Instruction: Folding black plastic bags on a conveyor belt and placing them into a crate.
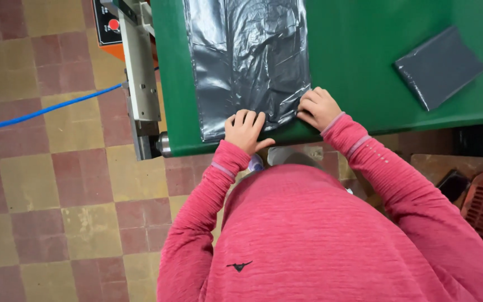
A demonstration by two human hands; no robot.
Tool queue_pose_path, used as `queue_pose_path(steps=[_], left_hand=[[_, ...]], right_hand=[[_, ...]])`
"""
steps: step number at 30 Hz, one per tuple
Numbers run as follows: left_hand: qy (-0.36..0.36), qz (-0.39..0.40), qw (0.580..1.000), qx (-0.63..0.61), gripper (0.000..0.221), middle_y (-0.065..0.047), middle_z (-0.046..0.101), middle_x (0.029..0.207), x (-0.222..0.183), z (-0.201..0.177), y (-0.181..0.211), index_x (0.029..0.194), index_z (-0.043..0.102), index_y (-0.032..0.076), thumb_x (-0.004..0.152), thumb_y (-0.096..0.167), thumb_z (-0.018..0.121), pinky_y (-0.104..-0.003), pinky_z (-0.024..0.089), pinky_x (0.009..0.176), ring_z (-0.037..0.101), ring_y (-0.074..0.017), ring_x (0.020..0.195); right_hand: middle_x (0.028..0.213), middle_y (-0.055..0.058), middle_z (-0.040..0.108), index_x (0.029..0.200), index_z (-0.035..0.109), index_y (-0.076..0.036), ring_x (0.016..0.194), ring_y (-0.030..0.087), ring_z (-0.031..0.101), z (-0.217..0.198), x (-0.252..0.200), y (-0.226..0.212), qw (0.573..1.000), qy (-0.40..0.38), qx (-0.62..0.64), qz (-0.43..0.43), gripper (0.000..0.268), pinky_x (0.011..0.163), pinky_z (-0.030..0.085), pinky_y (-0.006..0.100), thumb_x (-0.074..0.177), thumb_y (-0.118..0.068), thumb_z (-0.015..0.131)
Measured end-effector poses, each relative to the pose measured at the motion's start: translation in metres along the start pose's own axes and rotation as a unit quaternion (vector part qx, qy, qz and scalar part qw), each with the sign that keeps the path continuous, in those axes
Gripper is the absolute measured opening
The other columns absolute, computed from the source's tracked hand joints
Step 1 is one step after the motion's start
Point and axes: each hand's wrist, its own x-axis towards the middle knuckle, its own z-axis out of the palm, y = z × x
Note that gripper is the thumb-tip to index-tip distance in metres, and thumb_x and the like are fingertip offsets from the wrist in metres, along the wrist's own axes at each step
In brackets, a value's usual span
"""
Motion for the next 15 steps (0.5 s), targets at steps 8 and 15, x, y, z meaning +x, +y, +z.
queue_pose_path(steps=[8,15], left_hand=[[-0.012,-0.054,0.998,0.032,0.019,-0.003,0.062,0.103,-0.019,-0.033,-0.009,0.101,0.064,0.015,0.083,0.017,0.069,-0.042,0.048,0.070,0.060,-0.0266,0.099],[-0.076,-0.009,0.918,-0.390,0.019,-0.012,0.067,0.094,0.052,-0.089,-0.048,0.102,0.066,0.004,0.088,0.013,0.074,-0.036,0.055,0.076,0.069,-0.0308,0.086]], right_hand=[[0.094,0.010,0.064,0.093,0.062,-0.009,0.094,0.031,0.060,-0.069,-0.017,-0.006,0.998,0.049,0.025,0.017,0.011,0.088,0.045,0.042,0.091,-0.016,0.070],[0.086,0.002,0.062,0.097,0.063,-0.004,0.083,0.010,0.057,-0.106,-0.040,0.079,0.914,-0.036,0.327,0.238,0.010,0.076,0.048,0.026,0.095,-0.014,0.063]])
